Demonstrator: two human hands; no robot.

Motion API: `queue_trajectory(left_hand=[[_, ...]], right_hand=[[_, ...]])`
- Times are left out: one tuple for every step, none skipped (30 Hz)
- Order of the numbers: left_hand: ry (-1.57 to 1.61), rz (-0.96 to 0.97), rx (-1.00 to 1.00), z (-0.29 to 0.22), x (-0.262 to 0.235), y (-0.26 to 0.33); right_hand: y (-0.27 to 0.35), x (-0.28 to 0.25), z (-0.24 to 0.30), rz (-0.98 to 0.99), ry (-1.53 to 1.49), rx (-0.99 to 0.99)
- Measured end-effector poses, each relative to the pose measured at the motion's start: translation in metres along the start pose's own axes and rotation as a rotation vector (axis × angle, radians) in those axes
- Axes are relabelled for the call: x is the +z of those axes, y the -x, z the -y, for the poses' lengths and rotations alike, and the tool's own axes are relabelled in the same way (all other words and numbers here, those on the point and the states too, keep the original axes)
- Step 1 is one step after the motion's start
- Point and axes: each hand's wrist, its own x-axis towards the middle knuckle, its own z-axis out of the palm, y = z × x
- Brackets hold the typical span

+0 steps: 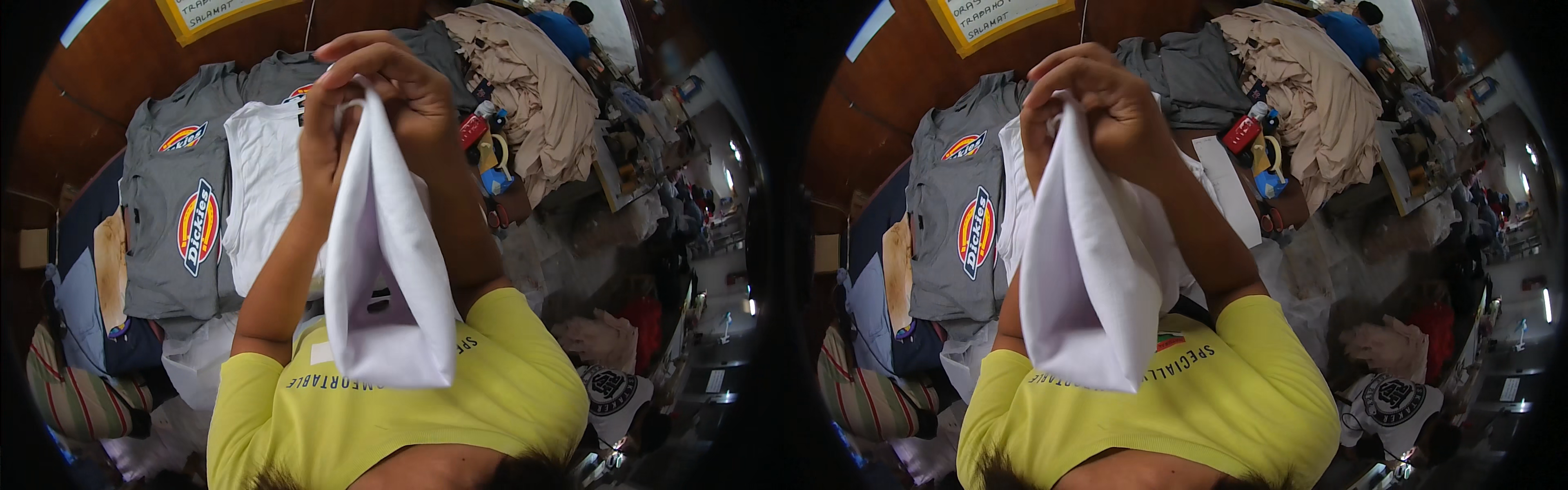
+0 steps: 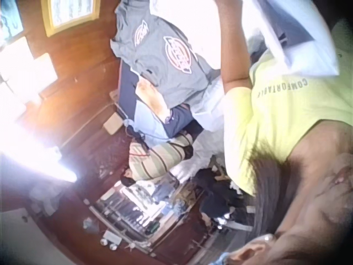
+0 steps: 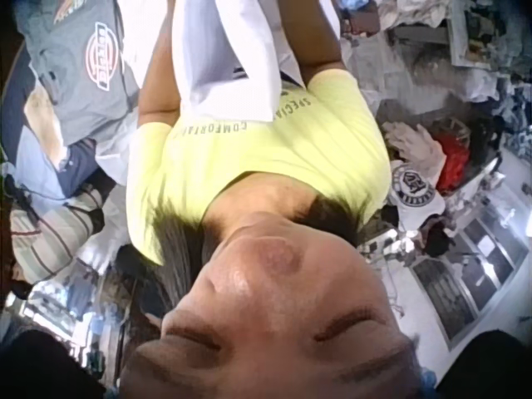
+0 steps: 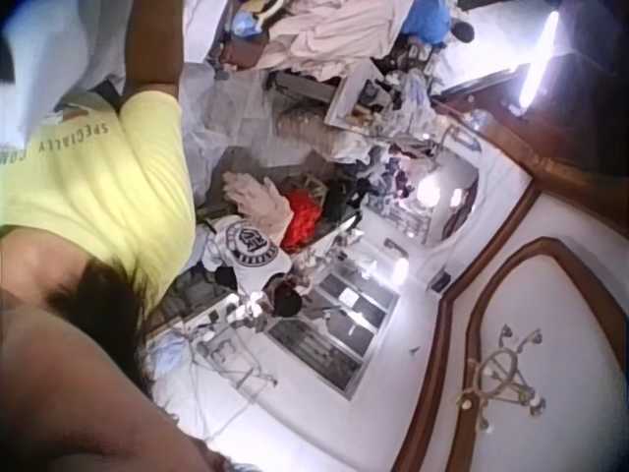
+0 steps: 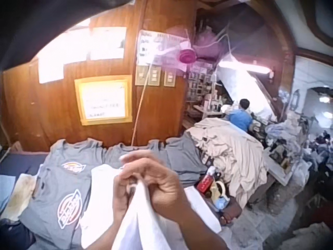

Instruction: The person trims threads and removes tags from white t-shirts using shears on a garment workshop table.

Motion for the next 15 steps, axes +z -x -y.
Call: queue_trajectory(left_hand=[[-0.063, 0.053, 0.043, -0.005, -0.004, -0.009], [-0.280, 0.202, 0.096, -0.015, -0.015, -0.022], [-0.328, 0.204, 0.191, -0.019, -0.019, -0.030], [-0.434, 0.147, 0.264, -0.024, -0.020, -0.034], [-0.543, 0.087, 0.341, -0.028, -0.021, -0.039], [-0.592, 0.062, 0.396, -0.026, -0.023, -0.043], [-0.635, 0.049, 0.449, -0.029, -0.022, -0.048], [-0.677, 0.034, 0.502, -0.032, -0.020, -0.052], [-0.720, 0.019, 0.555, -0.032, -0.018, -0.054], [-0.756, -0.006, 0.597, -0.029, -0.018, -0.057], [-0.771, 0.006, 0.593, -0.028, -0.018, -0.058], [-0.786, 0.017, 0.590, -0.028, -0.019, -0.059], [-0.801, 0.028, 0.586, -0.028, -0.019, -0.060], [-0.782, 0.048, 0.578, -0.030, -0.020, -0.060], [-0.763, 0.067, 0.570, -0.034, -0.022, -0.058]], right_hand=[[0.004, -0.010, 0.004, -0.035, 0.067, 0.075], [0.010, -0.028, 0.009, 0.077, 0.326, 0.019], [0.017, -0.043, 0.018, 0.150, 0.549, 0.026], [0.024, -0.054, 0.031, 0.209, 0.429, 0.106], [0.030, -0.061, 0.041, 0.267, 0.306, 0.180], [0.039, -0.062, 0.047, 0.330, 0.346, 0.201], [0.048, -0.063, 0.053, 0.390, 0.391, 0.224], [0.057, -0.065, 0.054, 0.452, 0.434, 0.246], [0.066, -0.068, 0.050, 0.489, 0.430, 0.277], [0.077, -0.071, 0.043, 0.527, 0.427, 0.305], [0.087, -0.075, 0.036, 0.565, 0.424, 0.330], [0.095, -0.078, 0.033, 0.528, 0.416, 0.402], [0.098, -0.084, 0.031, 0.554, 0.508, 0.464], [0.100, -0.090, 0.029, 0.580, 0.600, 0.525], [0.101, -0.095, 0.027, 0.606, 0.692, 0.586]])
